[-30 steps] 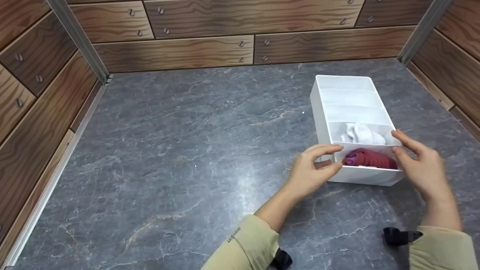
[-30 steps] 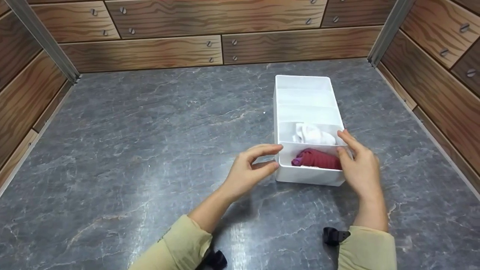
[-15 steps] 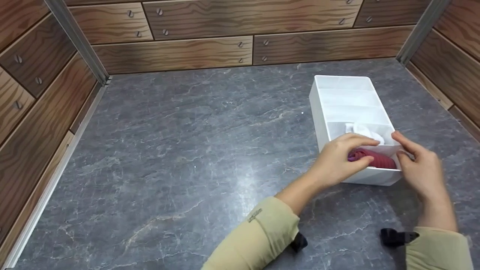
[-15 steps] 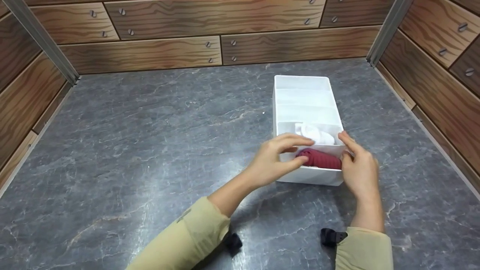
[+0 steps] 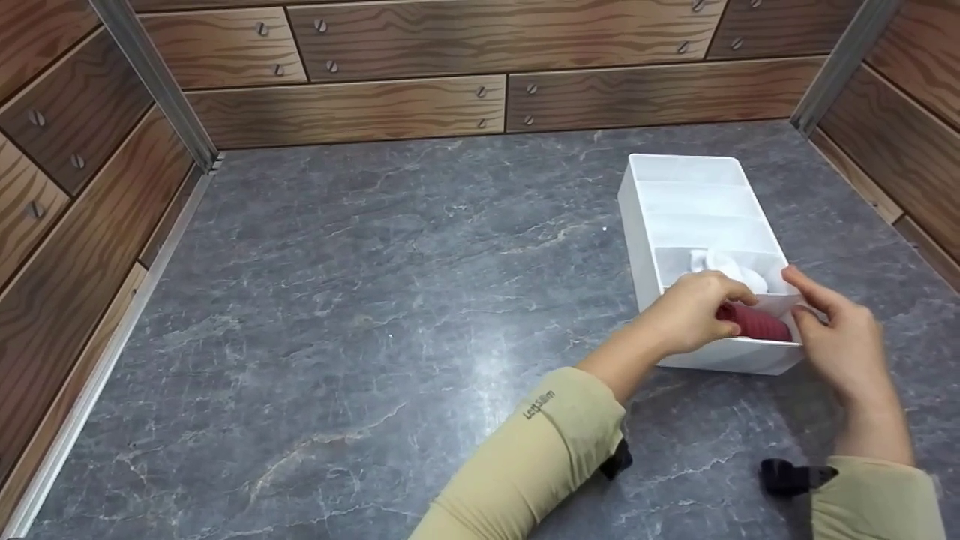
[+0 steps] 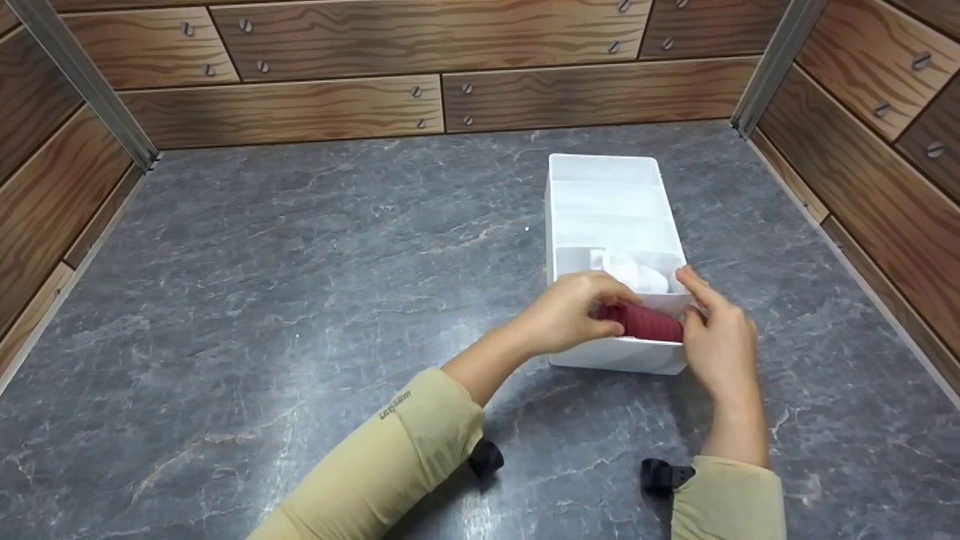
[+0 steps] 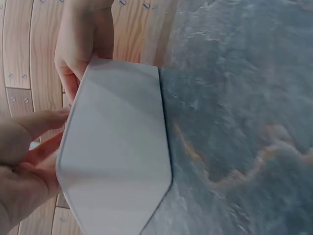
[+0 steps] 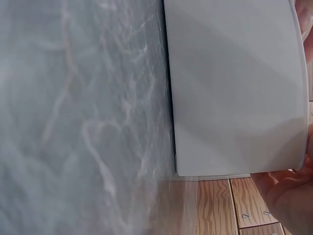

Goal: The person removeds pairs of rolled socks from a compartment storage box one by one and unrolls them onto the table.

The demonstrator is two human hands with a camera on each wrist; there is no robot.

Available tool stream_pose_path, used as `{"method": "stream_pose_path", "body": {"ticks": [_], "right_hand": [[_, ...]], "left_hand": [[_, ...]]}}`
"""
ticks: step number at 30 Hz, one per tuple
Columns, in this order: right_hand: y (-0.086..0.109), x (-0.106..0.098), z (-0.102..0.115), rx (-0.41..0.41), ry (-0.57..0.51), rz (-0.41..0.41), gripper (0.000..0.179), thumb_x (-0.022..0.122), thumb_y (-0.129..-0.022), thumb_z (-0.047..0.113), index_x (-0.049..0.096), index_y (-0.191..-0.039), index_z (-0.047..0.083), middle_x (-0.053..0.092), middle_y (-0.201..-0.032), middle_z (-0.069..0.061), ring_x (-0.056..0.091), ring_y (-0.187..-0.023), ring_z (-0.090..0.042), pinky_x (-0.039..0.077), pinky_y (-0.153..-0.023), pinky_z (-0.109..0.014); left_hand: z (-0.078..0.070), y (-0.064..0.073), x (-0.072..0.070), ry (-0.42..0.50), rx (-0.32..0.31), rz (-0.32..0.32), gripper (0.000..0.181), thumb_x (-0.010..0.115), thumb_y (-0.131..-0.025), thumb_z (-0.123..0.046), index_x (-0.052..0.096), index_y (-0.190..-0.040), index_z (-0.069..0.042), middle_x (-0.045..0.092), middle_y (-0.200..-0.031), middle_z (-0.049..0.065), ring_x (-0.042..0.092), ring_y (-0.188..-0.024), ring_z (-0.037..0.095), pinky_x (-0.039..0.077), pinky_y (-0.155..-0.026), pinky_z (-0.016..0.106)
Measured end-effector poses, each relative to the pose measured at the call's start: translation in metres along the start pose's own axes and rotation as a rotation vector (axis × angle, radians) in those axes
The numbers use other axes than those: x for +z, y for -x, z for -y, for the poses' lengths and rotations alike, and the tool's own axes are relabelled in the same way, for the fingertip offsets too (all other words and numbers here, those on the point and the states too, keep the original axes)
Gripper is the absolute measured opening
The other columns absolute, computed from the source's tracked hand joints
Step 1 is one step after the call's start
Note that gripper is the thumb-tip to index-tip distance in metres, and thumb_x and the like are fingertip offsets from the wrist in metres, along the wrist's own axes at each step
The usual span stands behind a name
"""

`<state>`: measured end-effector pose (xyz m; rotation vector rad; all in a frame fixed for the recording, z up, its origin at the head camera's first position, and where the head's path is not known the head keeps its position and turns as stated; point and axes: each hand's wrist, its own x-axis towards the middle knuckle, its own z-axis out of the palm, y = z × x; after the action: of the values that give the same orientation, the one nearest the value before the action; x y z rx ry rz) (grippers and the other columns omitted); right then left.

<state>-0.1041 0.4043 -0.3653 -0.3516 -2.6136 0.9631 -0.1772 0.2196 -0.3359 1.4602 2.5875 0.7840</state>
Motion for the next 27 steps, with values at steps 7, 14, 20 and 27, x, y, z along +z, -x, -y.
{"method": "stream_pose_path", "body": {"ticks": [7,14,20,27], "right_hand": [[0.002,0.001,-0.002,-0.008,0.002,-0.002,0.042,0.052,-0.094,0.008,0.053,-0.136,0.011,0.047,-0.137,-0.016,0.043,-0.091,0.0,0.036,-0.058,-0.012],[0.001,0.003,-0.001,-0.023,-0.018,-0.012,0.041,0.052,-0.094,0.008,0.054,-0.135,0.01,0.049,-0.135,-0.017,0.041,-0.106,0.013,0.036,-0.065,-0.007],[0.001,0.002,-0.001,-0.008,-0.02,-0.005,0.041,0.05,-0.095,0.009,0.053,-0.136,0.01,0.048,-0.138,-0.008,0.04,-0.111,0.012,0.034,-0.072,-0.002],[0.0,0.001,0.0,-0.003,-0.014,-0.003,0.041,0.049,-0.096,0.011,0.053,-0.136,0.012,0.048,-0.139,-0.001,0.042,-0.124,-0.007,0.033,-0.076,-0.005]], "left_hand": [[-0.01,-0.008,0.004,-0.115,-0.116,0.111,0.026,0.072,-0.086,-0.013,0.073,-0.11,-0.022,0.067,-0.097,-0.014,0.056,-0.088,-0.001,0.041,-0.076,0.009],[-0.012,-0.012,0.004,-0.189,-0.126,0.207,0.023,0.07,-0.087,-0.013,0.073,-0.105,-0.025,0.066,-0.094,-0.013,0.052,-0.079,0.003,0.042,-0.071,0.012],[-0.01,-0.011,0.006,-0.132,-0.213,0.151,0.023,0.067,-0.088,-0.017,0.074,-0.104,-0.032,0.066,-0.093,-0.015,0.052,-0.077,0.004,0.042,-0.069,0.013],[-0.004,-0.011,0.009,-0.102,-0.22,0.013,0.019,0.071,-0.083,-0.02,0.077,-0.095,-0.033,0.068,-0.093,-0.021,0.058,-0.086,-0.003,0.042,-0.073,0.008]]}}
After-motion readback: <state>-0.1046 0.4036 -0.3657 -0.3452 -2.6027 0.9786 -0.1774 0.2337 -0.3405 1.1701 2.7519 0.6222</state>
